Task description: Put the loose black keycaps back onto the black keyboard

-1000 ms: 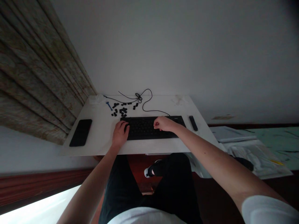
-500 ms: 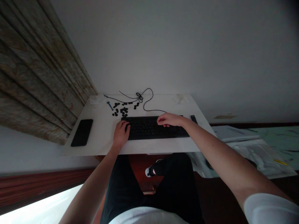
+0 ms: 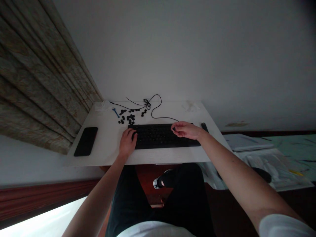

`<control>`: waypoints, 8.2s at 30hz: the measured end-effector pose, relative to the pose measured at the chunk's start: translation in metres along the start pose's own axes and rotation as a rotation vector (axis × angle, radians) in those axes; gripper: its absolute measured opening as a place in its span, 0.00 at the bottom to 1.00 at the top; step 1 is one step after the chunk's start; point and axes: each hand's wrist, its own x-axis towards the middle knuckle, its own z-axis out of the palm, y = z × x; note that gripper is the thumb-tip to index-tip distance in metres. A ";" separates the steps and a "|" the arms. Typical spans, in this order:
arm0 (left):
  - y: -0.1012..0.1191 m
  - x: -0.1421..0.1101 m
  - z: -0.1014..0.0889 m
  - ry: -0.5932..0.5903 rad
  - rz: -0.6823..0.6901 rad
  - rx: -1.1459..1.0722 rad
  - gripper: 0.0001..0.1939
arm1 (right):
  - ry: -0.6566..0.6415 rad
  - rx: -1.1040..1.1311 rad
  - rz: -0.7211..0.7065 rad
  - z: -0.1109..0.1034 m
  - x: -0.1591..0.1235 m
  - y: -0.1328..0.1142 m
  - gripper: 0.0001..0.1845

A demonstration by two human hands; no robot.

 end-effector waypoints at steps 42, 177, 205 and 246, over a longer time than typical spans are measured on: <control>0.157 -0.040 0.032 -0.187 -0.812 -1.626 0.09 | 0.675 -0.457 -0.536 0.102 -0.047 0.071 0.11; 0.049 -0.016 0.025 -0.074 0.168 0.182 0.10 | 0.350 -0.929 -0.252 0.025 0.034 0.045 0.06; 0.047 -0.017 0.027 -0.061 0.175 0.190 0.10 | 0.347 -1.140 -0.466 0.028 0.023 0.061 0.09; 0.050 -0.016 0.024 -0.085 0.166 0.183 0.10 | 0.264 -0.783 0.028 0.018 0.051 0.028 0.04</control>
